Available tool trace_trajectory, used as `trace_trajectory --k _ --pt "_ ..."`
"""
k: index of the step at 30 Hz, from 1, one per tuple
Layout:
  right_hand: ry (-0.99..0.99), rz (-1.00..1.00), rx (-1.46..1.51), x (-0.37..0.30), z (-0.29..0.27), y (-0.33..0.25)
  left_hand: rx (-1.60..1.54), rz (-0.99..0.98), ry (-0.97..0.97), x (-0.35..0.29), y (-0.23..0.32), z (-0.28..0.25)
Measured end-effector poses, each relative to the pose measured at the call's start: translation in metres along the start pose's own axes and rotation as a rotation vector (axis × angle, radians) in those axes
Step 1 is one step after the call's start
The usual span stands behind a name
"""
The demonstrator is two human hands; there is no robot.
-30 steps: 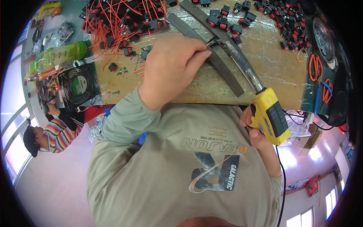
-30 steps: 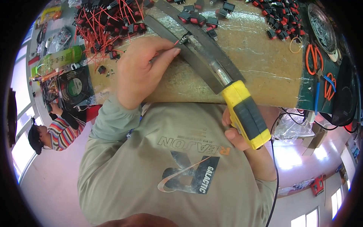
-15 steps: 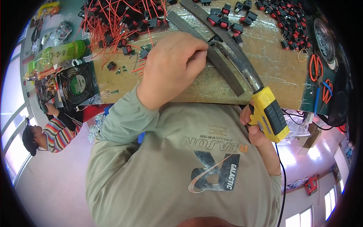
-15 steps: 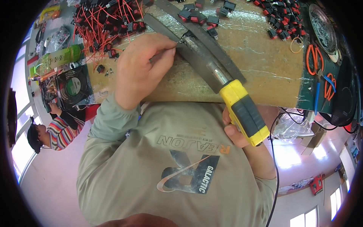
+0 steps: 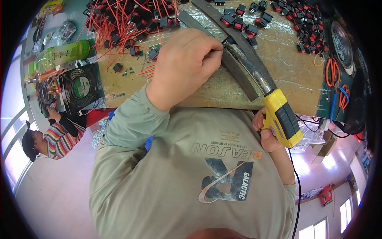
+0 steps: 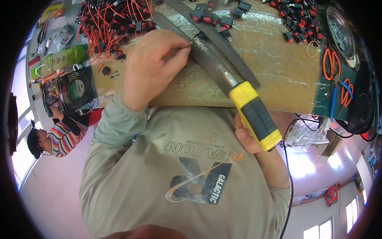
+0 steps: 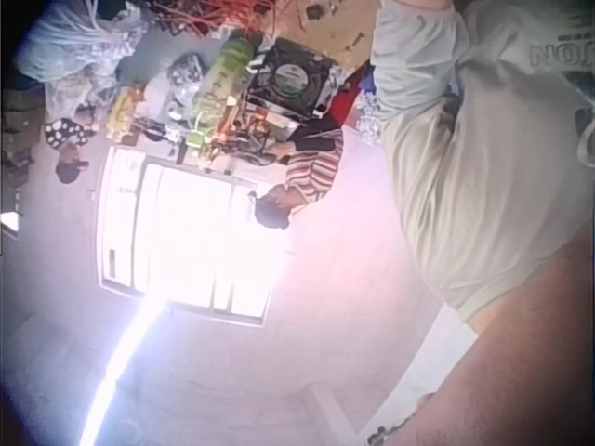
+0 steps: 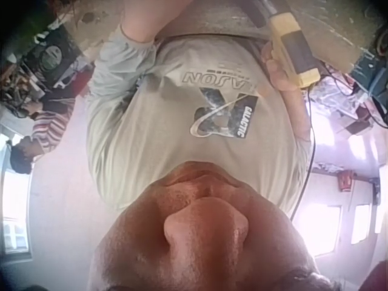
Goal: The person solders red and black wires to small electronic components using a soldering iron.
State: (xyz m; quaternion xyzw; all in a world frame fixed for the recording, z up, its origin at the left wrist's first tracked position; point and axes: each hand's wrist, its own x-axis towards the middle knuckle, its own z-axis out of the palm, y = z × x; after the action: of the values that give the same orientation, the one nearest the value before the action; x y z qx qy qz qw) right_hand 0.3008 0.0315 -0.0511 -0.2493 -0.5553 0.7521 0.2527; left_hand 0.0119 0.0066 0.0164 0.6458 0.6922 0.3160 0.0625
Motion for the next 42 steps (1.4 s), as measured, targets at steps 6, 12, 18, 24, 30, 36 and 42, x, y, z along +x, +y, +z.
trace_trajectory --k 6,12,18,24,30,36,42 --pt "0.013 -0.148 0.091 0.006 0.002 0.000 -0.005 -0.006 0.001 0.001 0.001 -0.001" --pt "0.025 -0.108 0.059 0.007 0.003 -0.006 -0.015 -0.038 -0.011 0.001 0.002 -0.001" --pt "0.036 -0.093 0.005 0.007 0.003 -0.005 -0.004 -0.016 -0.008 0.000 0.000 -0.001" --pt "0.022 -0.123 0.081 0.005 0.003 -0.005 -0.004 -0.016 -0.002 0.001 0.001 -0.002" --pt "0.080 -0.013 0.127 0.004 0.011 -0.014 0.018 0.008 -0.012 0.001 -0.001 -0.002" --pt "0.137 -0.023 0.186 0.007 0.011 -0.029 -0.040 0.021 0.077 0.002 0.000 0.004" --pt "0.246 -0.047 0.117 0.015 0.006 -0.041 -0.036 0.021 0.072 0.003 0.002 0.003"
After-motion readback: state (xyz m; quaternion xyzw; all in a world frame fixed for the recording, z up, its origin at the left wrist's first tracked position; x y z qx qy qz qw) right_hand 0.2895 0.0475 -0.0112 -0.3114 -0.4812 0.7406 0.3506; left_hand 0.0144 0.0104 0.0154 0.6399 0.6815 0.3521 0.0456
